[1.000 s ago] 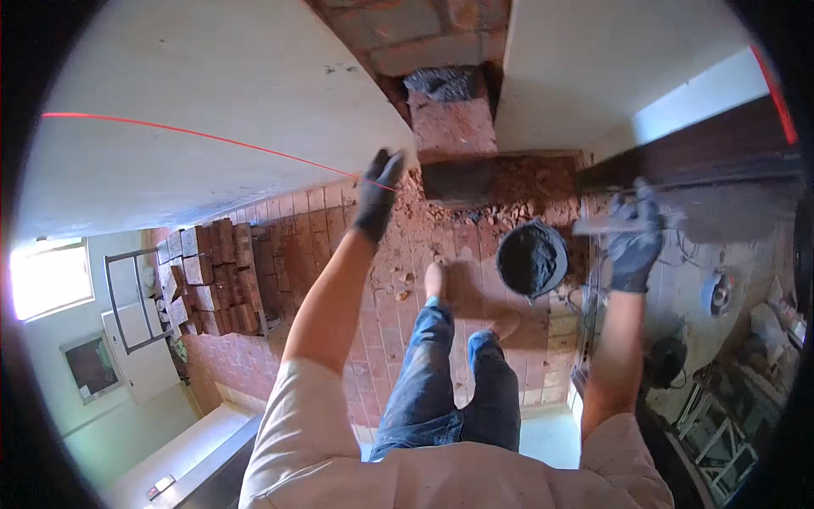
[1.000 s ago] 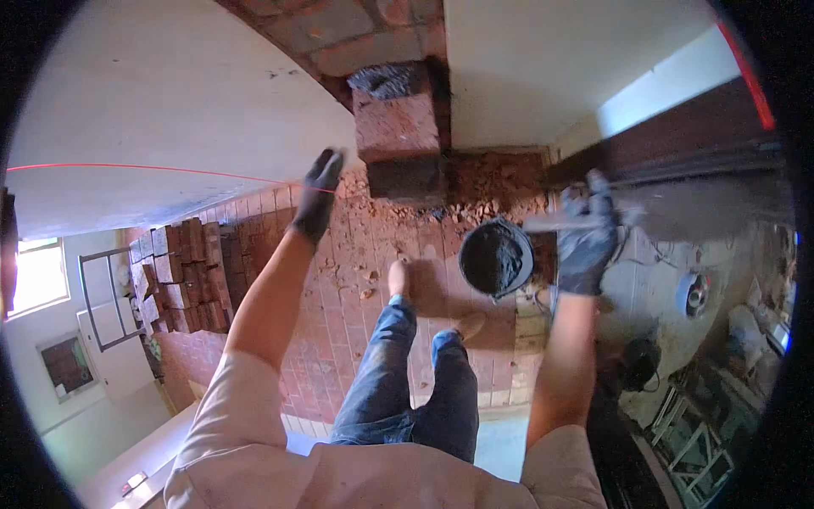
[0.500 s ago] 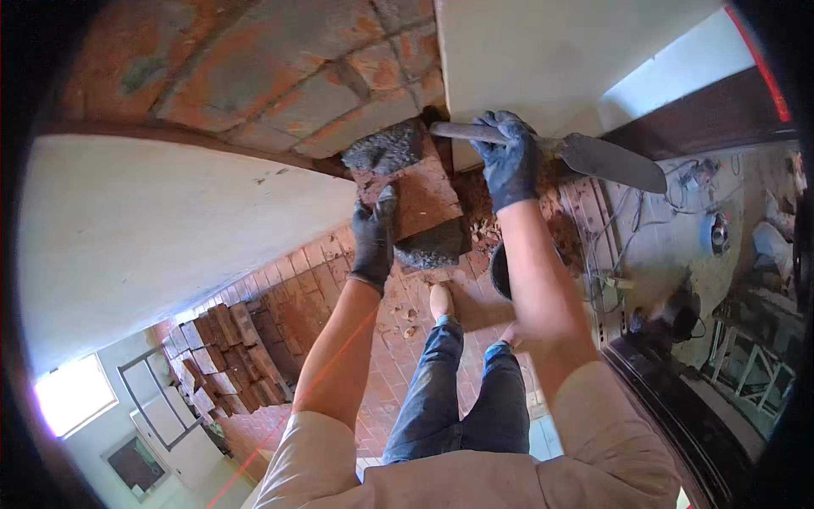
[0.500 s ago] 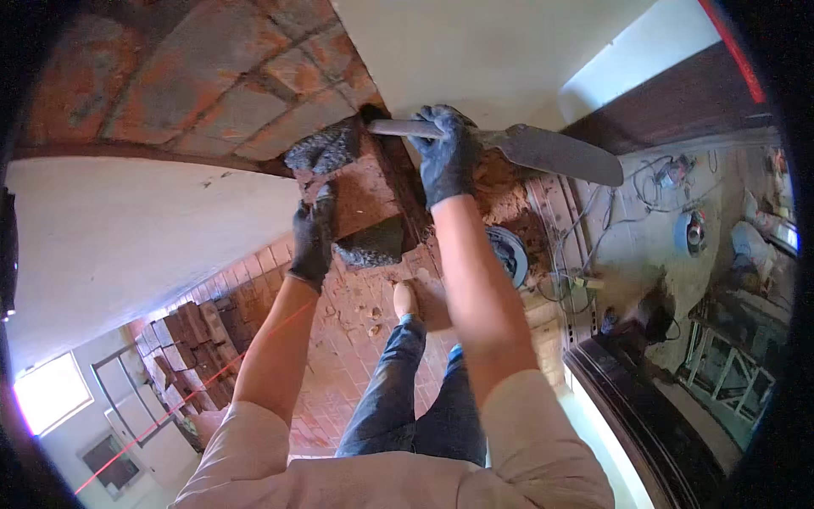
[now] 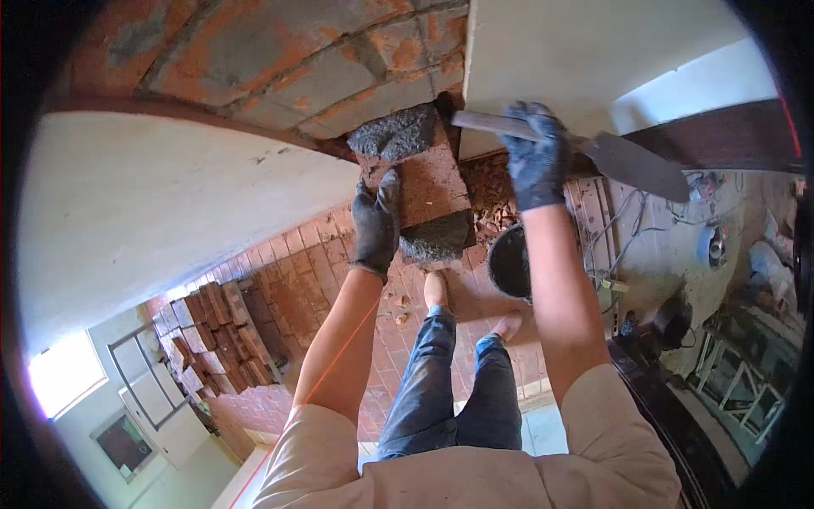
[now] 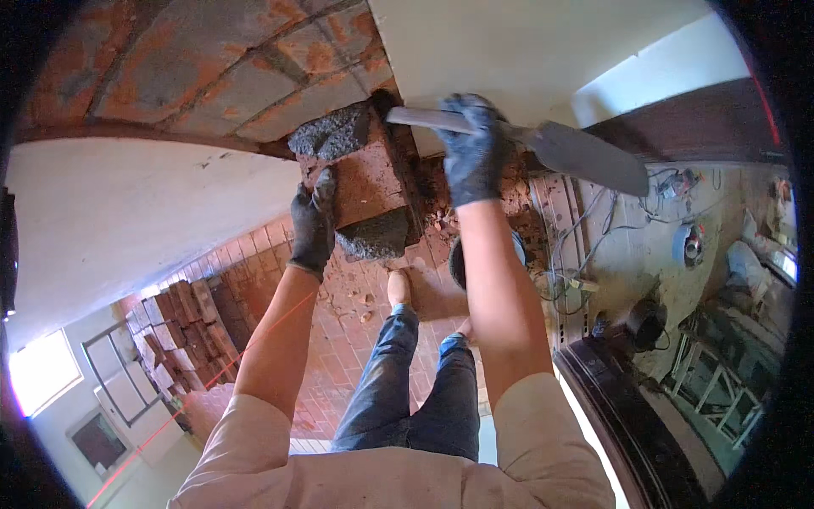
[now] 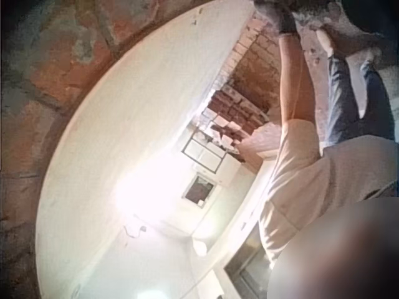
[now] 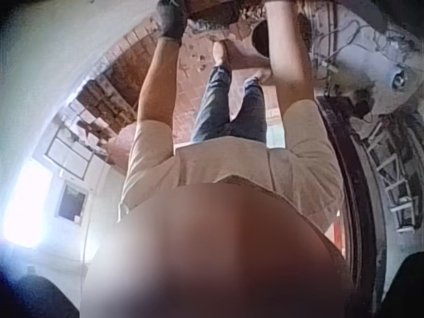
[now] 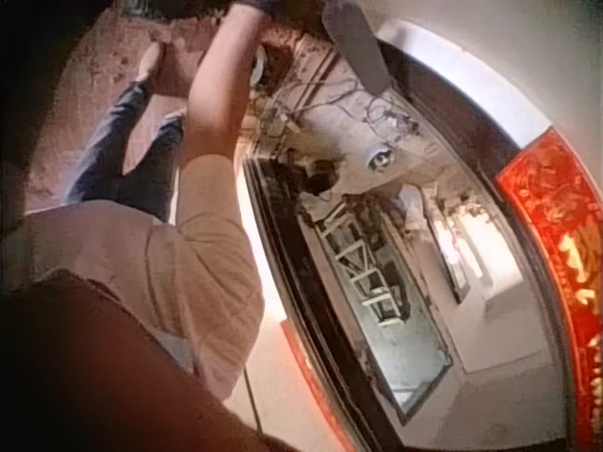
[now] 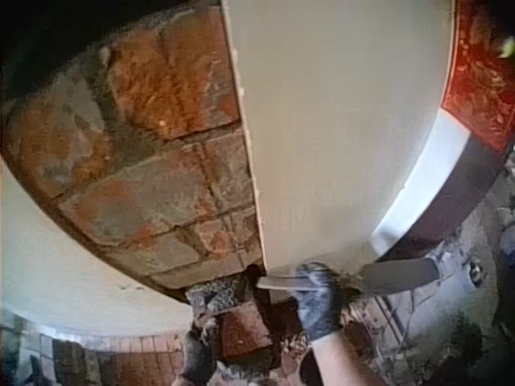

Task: Laying bricks with mortar to build a small wall section.

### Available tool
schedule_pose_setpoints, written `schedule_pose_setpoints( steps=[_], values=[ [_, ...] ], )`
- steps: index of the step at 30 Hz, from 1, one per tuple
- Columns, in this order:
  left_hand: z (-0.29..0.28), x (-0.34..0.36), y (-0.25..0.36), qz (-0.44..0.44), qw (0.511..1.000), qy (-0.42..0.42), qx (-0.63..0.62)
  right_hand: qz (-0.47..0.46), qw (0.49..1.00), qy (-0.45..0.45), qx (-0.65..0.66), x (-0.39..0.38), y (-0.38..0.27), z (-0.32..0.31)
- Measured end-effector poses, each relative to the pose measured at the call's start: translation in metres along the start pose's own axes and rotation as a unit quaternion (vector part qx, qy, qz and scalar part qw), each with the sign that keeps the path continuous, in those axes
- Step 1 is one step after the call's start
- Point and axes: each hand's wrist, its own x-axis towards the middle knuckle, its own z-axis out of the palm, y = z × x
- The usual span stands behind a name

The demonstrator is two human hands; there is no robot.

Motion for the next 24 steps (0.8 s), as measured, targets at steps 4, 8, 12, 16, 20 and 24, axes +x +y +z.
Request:
schedule_pose_setpoints(
  steps=[4,8,12,16,20,24],
  values=[
    [-0.01,0.001,0.001,0.049,0.991,0.013,0.121,-0.096,0.994,0.034,0.03,-0.014,-0.024,-0.018],
    [0.002,0.008,-0.002,0.025,0.998,-0.008,0.049,-0.076,0.993,0.018,0.083,-0.017,0.04,-0.008],
    [-0.005,0.003,0.005,0.008,0.995,0.005,0.102,-0.059,0.998,0.015,0.018,-0.032,0.011,-0.002],
    [-0.009,0.005,0.002,0.034,0.991,-0.002,0.131,-0.139,0.987,0.03,0.075,-0.045,-0.003,-0.021],
    [0.004,0.006,-0.008,0.043,0.998,0.015,0.032,-0.11,0.993,0.046,0.018,-0.01,0.048,0.02],
    [-0.004,0.003,-0.008,0.049,0.998,0.015,0.027,-0.024,0.999,0.017,0.035,0.0,0.011,0.015]
  ],
)
